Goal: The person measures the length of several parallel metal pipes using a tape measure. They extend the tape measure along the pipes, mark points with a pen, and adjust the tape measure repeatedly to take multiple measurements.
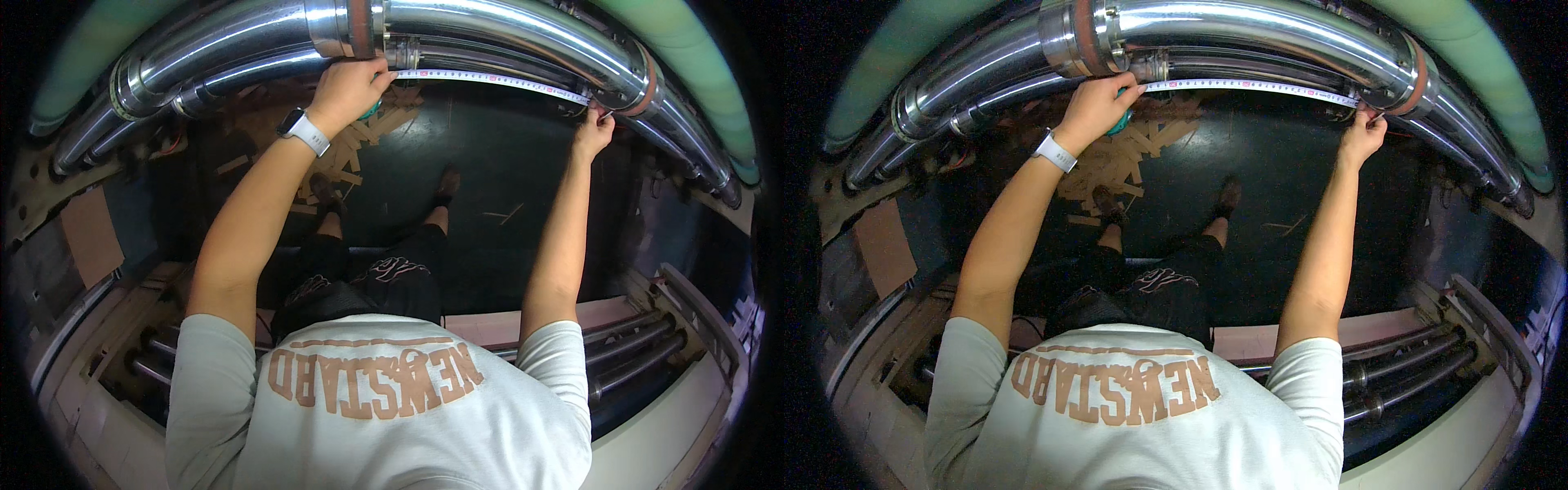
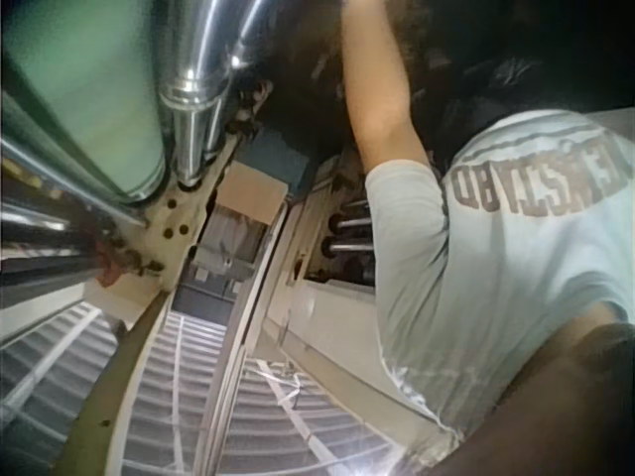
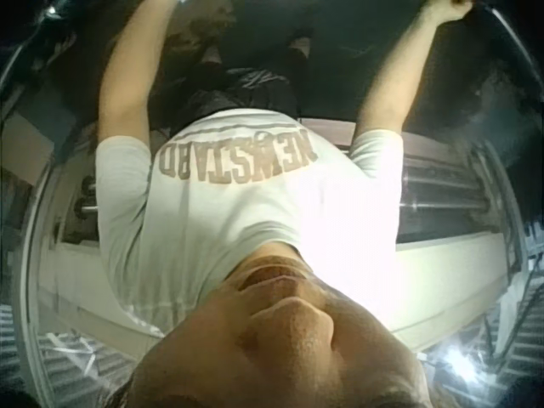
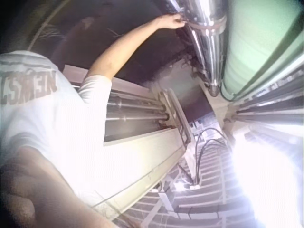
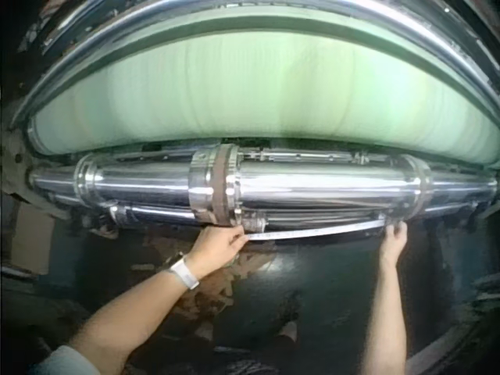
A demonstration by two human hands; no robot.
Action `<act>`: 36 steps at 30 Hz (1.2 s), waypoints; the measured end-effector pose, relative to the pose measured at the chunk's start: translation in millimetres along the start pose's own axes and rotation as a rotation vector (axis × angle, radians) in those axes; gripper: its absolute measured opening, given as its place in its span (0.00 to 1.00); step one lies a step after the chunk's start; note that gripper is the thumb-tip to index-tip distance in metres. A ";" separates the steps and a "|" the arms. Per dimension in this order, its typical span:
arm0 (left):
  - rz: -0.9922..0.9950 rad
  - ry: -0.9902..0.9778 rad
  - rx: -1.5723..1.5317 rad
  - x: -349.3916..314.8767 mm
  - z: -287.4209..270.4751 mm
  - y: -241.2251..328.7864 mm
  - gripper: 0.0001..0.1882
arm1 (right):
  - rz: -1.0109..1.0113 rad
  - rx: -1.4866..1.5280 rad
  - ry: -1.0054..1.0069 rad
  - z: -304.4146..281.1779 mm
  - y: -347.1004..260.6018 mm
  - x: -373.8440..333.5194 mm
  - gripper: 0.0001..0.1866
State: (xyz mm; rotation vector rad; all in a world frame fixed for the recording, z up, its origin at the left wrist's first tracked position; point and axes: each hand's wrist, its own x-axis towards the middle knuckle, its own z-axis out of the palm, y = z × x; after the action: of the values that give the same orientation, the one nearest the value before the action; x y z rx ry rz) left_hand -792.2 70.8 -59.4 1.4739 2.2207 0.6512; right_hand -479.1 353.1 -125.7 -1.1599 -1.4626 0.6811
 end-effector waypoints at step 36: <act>-0.090 -0.058 0.210 5.5 -7.6 -0.8 0.23 | 1.515 1.274 -0.650 197.8 -73.4 -230.8 0.29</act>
State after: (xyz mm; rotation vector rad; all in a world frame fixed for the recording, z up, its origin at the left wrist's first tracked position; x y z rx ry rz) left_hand -799.0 74.5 -54.0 1.4594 2.3532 0.3507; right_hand -706.2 150.9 -198.4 -0.7558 0.0009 2.6593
